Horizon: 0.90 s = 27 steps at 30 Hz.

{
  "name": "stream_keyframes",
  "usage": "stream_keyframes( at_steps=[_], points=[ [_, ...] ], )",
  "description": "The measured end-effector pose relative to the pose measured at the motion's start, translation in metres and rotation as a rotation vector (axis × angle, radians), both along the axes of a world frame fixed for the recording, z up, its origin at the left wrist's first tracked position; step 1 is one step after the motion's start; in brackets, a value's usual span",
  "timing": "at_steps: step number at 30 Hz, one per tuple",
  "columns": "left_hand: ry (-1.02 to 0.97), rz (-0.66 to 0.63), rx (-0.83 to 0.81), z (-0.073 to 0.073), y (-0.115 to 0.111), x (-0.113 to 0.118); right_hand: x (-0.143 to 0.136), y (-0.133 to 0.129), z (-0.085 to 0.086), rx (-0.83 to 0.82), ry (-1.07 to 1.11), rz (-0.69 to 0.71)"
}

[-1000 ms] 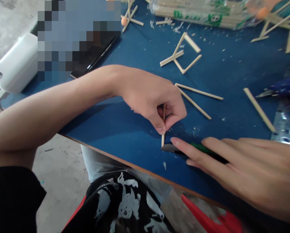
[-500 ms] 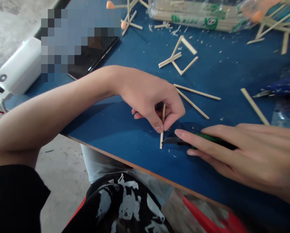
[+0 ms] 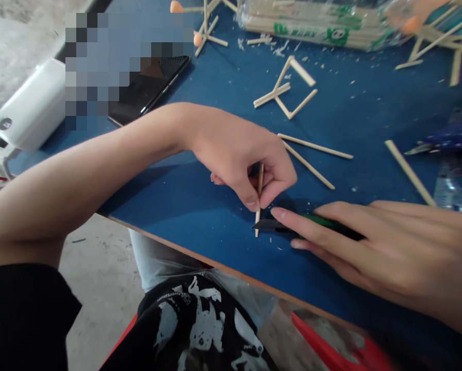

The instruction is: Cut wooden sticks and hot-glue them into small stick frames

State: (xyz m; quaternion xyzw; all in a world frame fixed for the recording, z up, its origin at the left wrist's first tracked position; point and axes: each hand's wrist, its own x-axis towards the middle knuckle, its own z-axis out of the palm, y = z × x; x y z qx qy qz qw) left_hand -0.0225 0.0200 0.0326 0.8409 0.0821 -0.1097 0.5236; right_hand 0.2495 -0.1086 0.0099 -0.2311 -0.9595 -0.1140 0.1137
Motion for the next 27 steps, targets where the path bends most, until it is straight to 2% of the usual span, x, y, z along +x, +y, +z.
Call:
stream_keyframes(
  at_steps=[18,23,27],
  points=[
    [0.006,-0.002,0.014,-0.002,-0.003,0.001,-0.008,-0.006,0.005,-0.002,-0.003,0.018],
    [-0.005,0.001,0.001,0.001,-0.005,0.003,-0.009,-0.013,0.006,-0.044,-0.098,-0.056],
    [-0.032,0.006,0.001,0.000,-0.007,0.005,-0.006,-0.013,0.006,-0.042,-0.117,-0.046]
  ],
)
